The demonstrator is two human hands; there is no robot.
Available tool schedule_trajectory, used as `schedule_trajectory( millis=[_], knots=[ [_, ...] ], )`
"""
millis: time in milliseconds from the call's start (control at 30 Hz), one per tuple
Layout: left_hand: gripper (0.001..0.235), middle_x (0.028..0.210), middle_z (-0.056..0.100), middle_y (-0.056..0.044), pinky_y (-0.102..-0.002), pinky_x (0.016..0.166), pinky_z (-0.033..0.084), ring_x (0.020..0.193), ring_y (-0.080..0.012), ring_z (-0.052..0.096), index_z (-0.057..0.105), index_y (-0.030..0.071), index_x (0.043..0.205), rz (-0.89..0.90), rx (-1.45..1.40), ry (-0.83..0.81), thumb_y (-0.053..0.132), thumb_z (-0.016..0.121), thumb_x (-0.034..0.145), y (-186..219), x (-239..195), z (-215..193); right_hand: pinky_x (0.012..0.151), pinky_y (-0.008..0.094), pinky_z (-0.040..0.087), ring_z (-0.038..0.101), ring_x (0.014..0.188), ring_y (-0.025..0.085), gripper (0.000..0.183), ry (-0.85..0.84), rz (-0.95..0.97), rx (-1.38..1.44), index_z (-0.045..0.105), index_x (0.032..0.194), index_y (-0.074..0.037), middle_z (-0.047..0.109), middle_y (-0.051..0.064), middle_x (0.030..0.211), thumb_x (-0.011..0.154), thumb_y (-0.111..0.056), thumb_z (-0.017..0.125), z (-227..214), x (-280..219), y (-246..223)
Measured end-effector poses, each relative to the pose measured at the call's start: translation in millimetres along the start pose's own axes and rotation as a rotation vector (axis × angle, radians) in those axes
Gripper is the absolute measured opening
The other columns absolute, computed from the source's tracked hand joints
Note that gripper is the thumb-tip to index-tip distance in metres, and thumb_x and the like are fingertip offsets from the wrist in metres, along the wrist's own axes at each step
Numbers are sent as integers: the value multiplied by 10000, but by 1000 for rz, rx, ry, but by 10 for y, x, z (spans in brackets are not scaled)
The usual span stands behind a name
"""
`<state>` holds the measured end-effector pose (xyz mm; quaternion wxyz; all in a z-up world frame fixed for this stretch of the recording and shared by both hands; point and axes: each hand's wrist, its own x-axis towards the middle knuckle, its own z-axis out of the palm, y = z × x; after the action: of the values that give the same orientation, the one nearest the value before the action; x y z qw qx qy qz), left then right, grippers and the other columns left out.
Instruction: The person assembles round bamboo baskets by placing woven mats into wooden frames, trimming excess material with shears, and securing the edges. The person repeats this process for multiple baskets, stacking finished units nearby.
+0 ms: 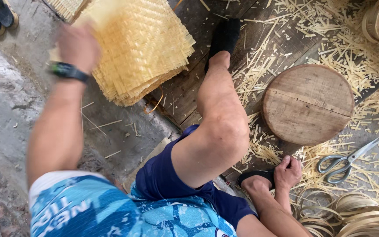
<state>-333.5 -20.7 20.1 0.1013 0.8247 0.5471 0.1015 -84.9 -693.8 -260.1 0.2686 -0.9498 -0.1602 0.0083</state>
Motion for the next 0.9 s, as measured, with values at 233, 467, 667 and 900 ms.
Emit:
schedule_trajectory(
  millis=[233, 467, 667, 900],
  knots=[
    [275, 925, 698, -87, -292, 695, 512, 760, -167, 640, 715, 54, 1157, 1171, 256, 318, -44, 654, 908, 1541, -932, -1883, 714, 301, 499, 607, 787, 147, 245, -19, 316, 546, 682, 1050, -13, 679, 85, 912, 1097, -239, 599, -289, 199, -353],
    [75, 794, 708, -60, -272, 571, 489, 667, -102, 660, 715, 31, 1036, 1157, -678, -220, 25, 640, 1037, 3376, -1137, -980, 1107, 384, 515, 561, 1376, 278, 814, -82, -11, 877, 402, 1589, -10, 554, 183, 1477, 1052, -550, 691, -1332, 938, -735],
    [223, 1048, 768, -40, -245, 833, 581, 935, -65, 709, 697, -27, 1151, 746, -1308, -662, -2, 622, 944, 4092, -1054, 1240, 1035, 330, 545, 614, 1307, 283, 832, -163, 504, 1105, 336, 1580, 52, 552, 178, 1426, 941, -283, 751, -1467, 1447, -473],
    [314, 947, 746, -47, -245, 744, 591, 816, -110, 708, 685, 54, 1036, 51, -858, -933, 90, 857, 775, 3591, -1314, 3174, 756, 220, 560, 666, 833, 113, 366, -16, 648, 964, 658, 1165, 66, 702, 62, 986, 859, -26, 836, -546, 1405, 147]
  ],
)
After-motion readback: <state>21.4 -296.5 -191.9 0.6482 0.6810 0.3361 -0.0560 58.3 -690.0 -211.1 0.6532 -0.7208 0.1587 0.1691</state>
